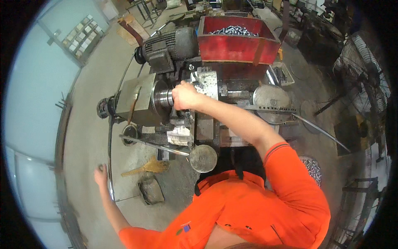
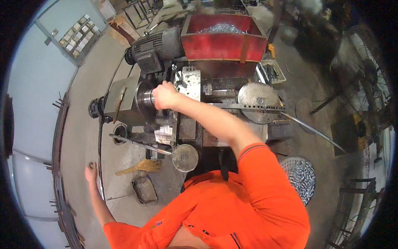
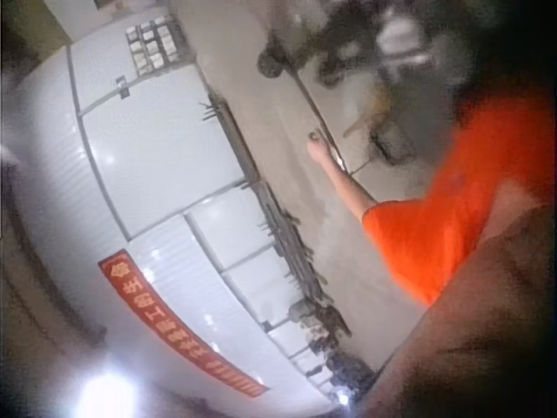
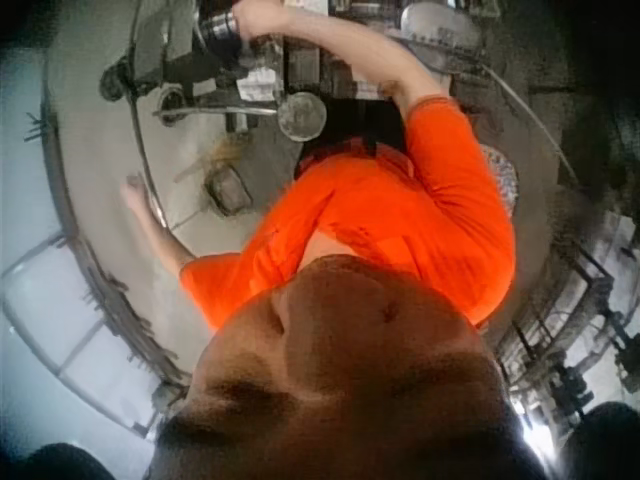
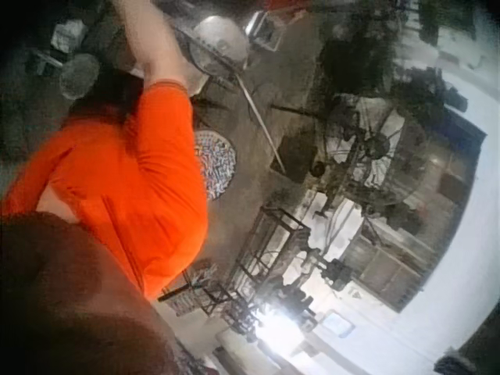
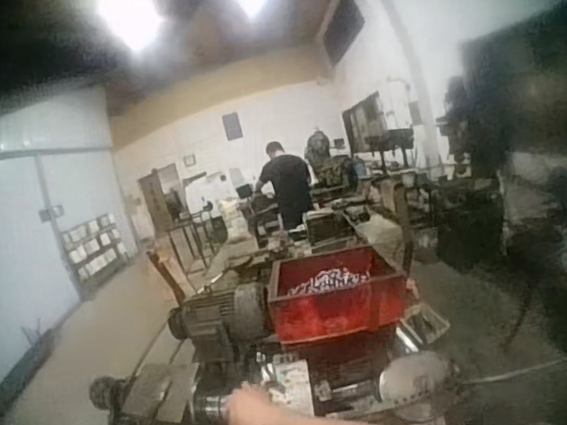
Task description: The person operates a metal turning machine by inserting metal rods into the chuck, engaging the machine with a lever, and removing finished parts. The person repeatedly cycles through loading, machining, and unloading steps while collecting finished parts in a nearby container.
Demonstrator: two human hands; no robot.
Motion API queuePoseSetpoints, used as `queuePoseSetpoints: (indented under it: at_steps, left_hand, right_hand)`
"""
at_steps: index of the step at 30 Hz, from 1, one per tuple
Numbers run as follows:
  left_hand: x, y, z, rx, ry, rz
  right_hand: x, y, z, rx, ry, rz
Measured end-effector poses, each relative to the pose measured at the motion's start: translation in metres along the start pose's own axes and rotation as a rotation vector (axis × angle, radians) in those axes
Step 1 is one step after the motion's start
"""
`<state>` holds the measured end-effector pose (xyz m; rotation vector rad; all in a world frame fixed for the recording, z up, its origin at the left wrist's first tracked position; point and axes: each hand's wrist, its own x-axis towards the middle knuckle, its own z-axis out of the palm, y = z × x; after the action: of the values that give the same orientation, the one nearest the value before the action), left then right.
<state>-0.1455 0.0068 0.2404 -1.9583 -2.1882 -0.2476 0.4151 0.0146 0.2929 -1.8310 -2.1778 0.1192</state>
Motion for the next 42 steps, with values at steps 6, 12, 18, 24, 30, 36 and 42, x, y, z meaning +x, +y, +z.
queuePoseSetpoints:
  at_steps: [6,12,18,24,30,36,42]
  left_hand:
    - [-0.061,0.036,0.022,-0.140,-0.111,-0.372]
    - [-0.108,0.096,0.009,-0.090,-0.034,-0.322]
    - [-0.128,0.125,-0.002,-0.151,-0.045,-0.264]
    - [-0.074,0.103,0.005,-0.514,-0.302,-0.087]
    - [-0.037,0.095,0.045,-1.253,-0.473,-0.168]
    - [-0.026,0.041,0.085,-1.272,-0.499,-0.562]
    - [0.010,0.045,0.110,-1.213,-0.600,-0.666]
  right_hand:
    - [0.003,0.005,0.017,0.071,-0.023,-0.024]
    - [0.006,0.004,0.016,0.077,-0.062,0.006]
    - [-0.016,0.023,-0.031,-0.248,-0.045,-0.055]
    - [-0.029,0.125,-0.133,-0.385,0.437,0.187]
    - [-0.143,0.150,-0.154,-0.035,0.532,0.090]
    - [-0.389,0.223,-0.087,0.194,0.298,0.842]
    - [-0.633,0.239,0.051,-0.092,0.013,1.584]
